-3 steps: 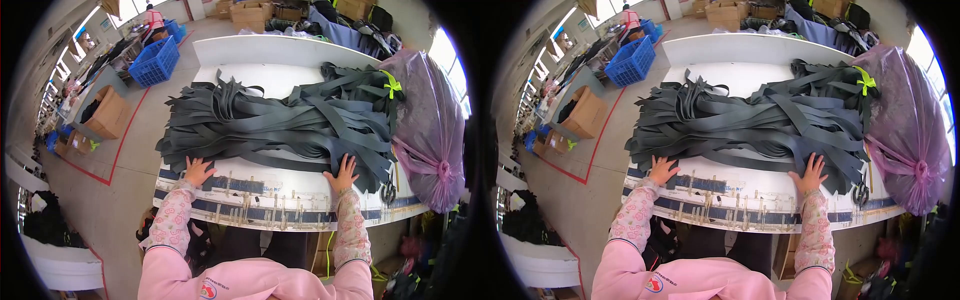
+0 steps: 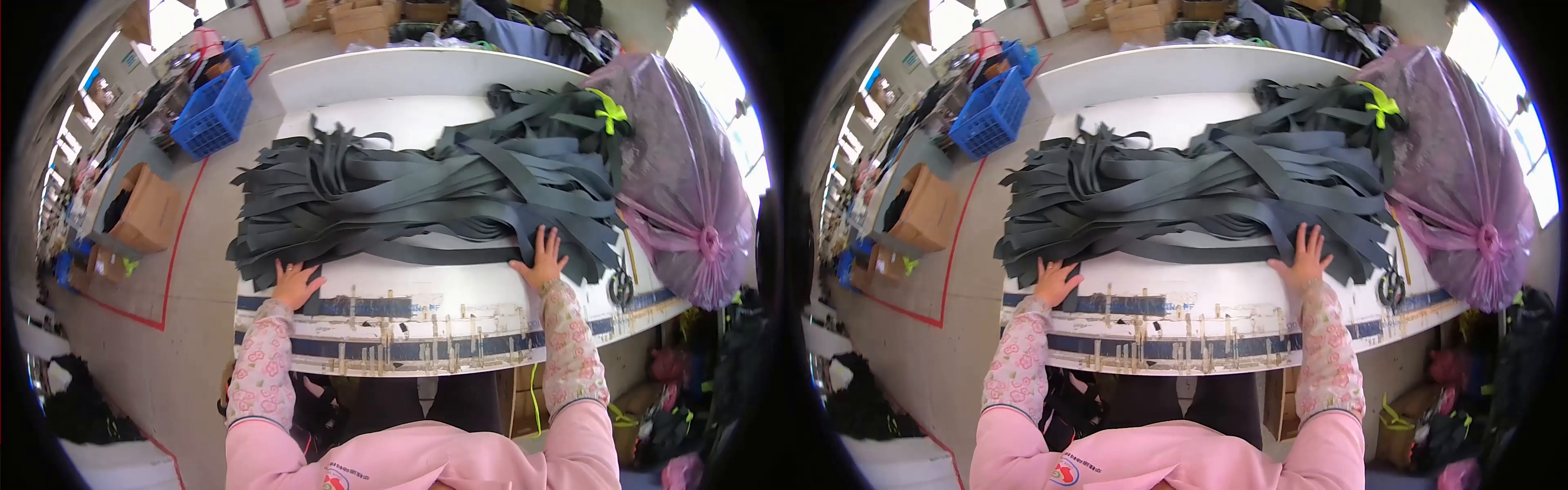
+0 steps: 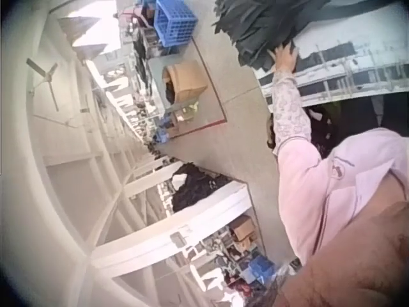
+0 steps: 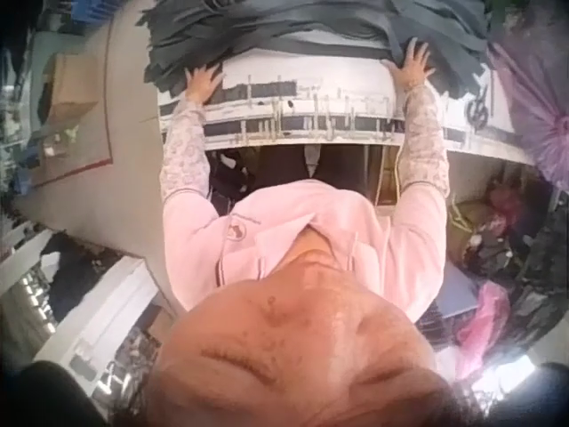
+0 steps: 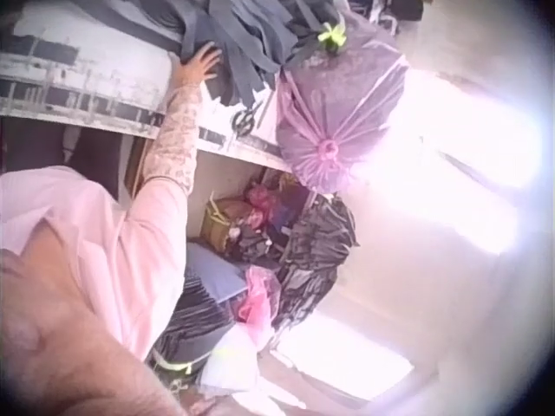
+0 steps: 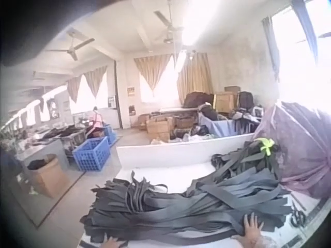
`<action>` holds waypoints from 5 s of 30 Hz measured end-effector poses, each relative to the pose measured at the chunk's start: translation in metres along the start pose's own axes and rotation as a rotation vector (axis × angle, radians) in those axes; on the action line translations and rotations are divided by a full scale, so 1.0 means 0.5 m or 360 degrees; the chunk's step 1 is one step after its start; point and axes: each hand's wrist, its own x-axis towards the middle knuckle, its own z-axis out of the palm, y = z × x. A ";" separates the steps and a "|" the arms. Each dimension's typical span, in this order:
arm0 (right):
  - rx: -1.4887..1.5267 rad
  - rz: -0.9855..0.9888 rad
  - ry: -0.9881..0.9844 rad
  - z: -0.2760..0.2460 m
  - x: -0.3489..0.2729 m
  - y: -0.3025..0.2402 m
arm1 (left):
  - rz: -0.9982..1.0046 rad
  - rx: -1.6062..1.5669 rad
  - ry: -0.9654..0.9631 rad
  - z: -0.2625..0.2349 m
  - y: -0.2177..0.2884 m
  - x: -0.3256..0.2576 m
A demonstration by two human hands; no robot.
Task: Sorting, measuring, and looping fabric straps on a manufacturing workbench.
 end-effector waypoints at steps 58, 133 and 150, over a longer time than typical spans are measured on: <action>-0.0158 0.0744 0.0409 -0.142 -0.048 0.517 | 0.0392 -0.0334 0.0367 -0.225 0.406 0.393; 0.0202 -0.1097 0.0616 -0.549 -0.232 0.056 | 0.0943 -0.0391 0.0353 -0.187 0.321 -0.121; -0.0205 -0.0502 -0.0063 -0.101 -0.173 0.003 | 0.0824 -0.0551 -0.0146 0.057 0.316 -0.139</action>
